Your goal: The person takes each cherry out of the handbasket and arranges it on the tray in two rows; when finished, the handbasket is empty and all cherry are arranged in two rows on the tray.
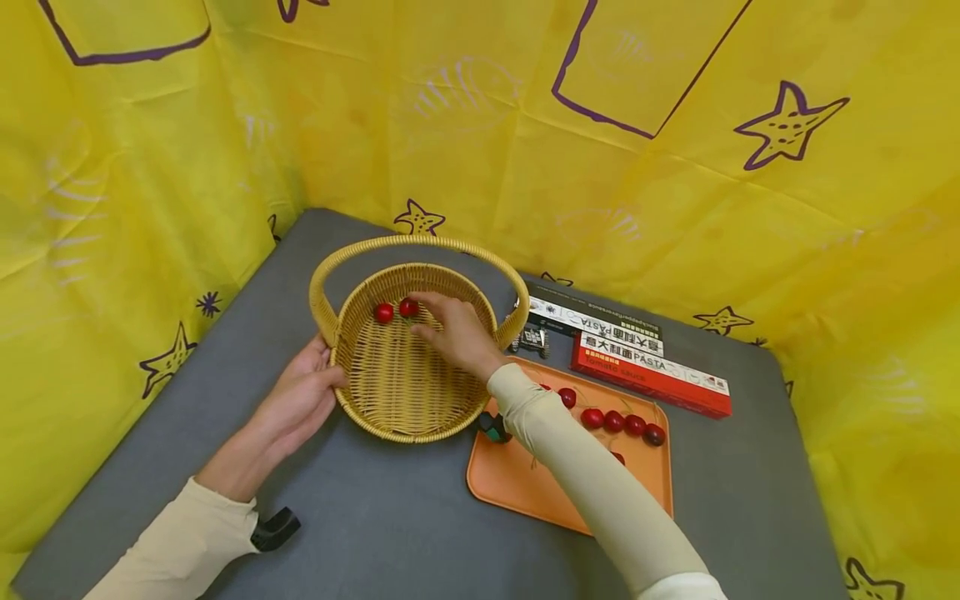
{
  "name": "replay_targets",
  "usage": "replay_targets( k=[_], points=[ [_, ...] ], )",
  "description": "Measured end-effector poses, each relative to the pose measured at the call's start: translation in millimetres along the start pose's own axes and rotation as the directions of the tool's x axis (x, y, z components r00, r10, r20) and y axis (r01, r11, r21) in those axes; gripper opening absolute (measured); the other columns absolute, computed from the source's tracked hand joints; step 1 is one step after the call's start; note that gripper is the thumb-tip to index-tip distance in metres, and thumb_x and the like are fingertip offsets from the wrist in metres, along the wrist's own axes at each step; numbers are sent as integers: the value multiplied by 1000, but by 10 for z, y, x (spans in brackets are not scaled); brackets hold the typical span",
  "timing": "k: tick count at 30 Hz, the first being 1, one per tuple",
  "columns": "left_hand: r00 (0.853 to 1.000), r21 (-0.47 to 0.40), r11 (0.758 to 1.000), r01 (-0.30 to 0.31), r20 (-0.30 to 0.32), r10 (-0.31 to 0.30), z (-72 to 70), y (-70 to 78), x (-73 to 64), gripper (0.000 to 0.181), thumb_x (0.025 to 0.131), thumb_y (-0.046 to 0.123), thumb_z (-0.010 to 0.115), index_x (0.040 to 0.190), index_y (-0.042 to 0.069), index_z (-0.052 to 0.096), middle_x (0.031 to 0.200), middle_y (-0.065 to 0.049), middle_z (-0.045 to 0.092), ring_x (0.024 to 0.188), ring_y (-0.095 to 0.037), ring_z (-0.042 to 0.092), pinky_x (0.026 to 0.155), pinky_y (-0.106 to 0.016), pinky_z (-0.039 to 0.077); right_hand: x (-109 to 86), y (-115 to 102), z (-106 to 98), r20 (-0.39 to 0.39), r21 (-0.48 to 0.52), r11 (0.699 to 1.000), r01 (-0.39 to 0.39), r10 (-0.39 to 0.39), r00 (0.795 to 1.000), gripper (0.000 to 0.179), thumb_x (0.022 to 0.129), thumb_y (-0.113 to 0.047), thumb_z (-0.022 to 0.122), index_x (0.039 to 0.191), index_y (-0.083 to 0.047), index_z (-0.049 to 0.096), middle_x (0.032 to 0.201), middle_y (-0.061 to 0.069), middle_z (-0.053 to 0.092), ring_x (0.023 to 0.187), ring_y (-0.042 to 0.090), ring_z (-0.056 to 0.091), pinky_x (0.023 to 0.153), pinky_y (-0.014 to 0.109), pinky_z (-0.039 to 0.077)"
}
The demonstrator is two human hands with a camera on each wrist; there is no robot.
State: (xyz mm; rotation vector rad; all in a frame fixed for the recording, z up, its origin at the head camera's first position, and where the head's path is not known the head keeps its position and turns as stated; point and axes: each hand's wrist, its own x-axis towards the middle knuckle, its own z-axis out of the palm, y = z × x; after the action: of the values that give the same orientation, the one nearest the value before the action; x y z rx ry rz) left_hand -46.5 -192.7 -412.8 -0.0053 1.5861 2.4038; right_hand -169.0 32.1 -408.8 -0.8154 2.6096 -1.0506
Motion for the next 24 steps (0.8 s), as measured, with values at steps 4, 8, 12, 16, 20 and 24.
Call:
replay_targets(
  k=[4, 8, 12, 16, 20, 24],
  points=[
    [1000, 11, 1000, 12, 1, -12, 2, -6, -9, 96, 90, -22, 31, 168, 10, -15, 177, -11, -7, 161, -24, -5, 130, -45, 1, 33, 87, 36, -8, -28, 1000, -11, 10, 1000, 55, 101, -17, 73, 153, -12, 57, 149, 8, 63, 133, 30, 62, 109, 42, 52],
    [1000, 23, 1000, 8, 4, -8, 4, -7, 1, 96, 90, -22, 32, 167, 8, -15, 177, -11, -6, 161, -24, -4, 130, -45, 1, 52, 131, 36, -4, -52, 999, 3, -3, 1000, 55, 101, -16, 73, 153, -11, 57, 148, 9, 63, 131, 27, 63, 108, 40, 52],
    [1000, 27, 1000, -3, 9, 3, -1, -5, 8, 94, 90, -22, 32, 168, 8, -13, 177, -12, -4, 161, -26, -4, 130, -46, 2, 105, 116, 27, 2, -81, 997, 15, -15, 1000, 55, 100, -15, 73, 153, -10, 56, 143, 9, 67, 105, 21, 71, 101, 36, 54],
    [1000, 27, 1000, 2, 5, -2, -3, -9, 5, 94, 90, -21, 32, 168, 8, -12, 177, -12, -4, 162, -26, -3, 130, -47, 2, 141, 111, 51, 6, -95, 995, -10, 10, 1000, 53, 100, -15, 73, 152, -12, 58, 144, 8, 66, 114, 21, 70, 102, 36, 54],
    [1000, 30, 999, 12, -14, -12, -7, -7, -5, 95, 90, -21, 32, 168, 8, -14, 177, -12, -4, 162, -26, -3, 130, -47, 1, 165, 118, 93, 14, -88, 996, -10, 12, 1000, 51, 101, -14, 72, 151, -13, 60, 141, 7, 68, 121, 21, 68, 101, 36, 55],
    [1000, 30, 1000, 5, -15, -5, -10, -12, -8, 95, 90, -21, 32, 168, 7, -13, 177, -13, -4, 162, -27, -3, 130, -48, 1, 182, 130, 117, 14, -81, 997, 7, -5, 1000, 46, 101, -16, 73, 146, -14, 65, 137, 5, 71, 120, 19, 69, 99, 34, 56]
  ],
)
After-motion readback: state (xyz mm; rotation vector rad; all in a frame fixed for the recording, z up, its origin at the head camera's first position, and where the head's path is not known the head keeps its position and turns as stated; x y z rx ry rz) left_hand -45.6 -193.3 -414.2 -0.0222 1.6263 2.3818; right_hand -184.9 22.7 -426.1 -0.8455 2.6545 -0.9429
